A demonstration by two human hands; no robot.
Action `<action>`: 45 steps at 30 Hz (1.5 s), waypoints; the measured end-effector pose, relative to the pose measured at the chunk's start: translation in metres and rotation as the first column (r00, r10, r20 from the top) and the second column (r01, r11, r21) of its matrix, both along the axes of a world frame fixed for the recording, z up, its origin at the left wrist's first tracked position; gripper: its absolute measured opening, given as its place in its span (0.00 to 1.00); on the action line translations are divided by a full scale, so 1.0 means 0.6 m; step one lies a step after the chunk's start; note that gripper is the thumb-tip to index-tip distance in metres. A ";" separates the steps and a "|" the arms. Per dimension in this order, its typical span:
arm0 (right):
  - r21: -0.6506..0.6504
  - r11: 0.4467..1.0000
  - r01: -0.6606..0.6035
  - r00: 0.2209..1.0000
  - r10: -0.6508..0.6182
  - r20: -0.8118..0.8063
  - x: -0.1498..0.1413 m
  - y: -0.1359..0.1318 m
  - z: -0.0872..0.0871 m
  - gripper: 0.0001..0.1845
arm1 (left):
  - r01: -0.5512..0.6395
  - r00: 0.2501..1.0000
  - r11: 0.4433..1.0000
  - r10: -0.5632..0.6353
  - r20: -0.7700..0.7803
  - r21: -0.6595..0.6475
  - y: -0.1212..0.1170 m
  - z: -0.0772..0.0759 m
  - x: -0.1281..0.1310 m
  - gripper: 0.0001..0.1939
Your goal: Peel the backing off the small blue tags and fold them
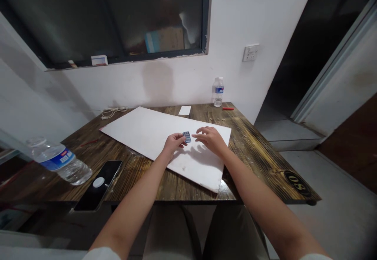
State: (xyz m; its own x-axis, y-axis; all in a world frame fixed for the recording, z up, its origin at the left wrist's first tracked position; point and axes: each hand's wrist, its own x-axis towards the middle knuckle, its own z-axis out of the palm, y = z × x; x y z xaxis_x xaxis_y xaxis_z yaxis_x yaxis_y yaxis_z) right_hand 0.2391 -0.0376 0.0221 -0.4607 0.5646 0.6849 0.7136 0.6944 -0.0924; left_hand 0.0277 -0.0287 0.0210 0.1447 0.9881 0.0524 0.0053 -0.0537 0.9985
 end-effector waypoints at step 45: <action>-0.545 0.786 -0.291 0.645 -0.259 -0.718 -0.040 0.008 -0.030 0.19 | 0.088 0.993 0.996 -0.087 -0.083 0.009 -0.013 0.004 0.010 0.18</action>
State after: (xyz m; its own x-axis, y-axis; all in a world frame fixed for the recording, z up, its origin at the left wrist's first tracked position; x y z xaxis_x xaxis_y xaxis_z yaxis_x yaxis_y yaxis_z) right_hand 0.2149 -0.0327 0.0039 0.0220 0.9475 0.3189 0.1933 0.3089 -0.9313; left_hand 0.0335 -0.0367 0.0236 0.2346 0.9708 0.0494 0.0819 -0.0704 0.9942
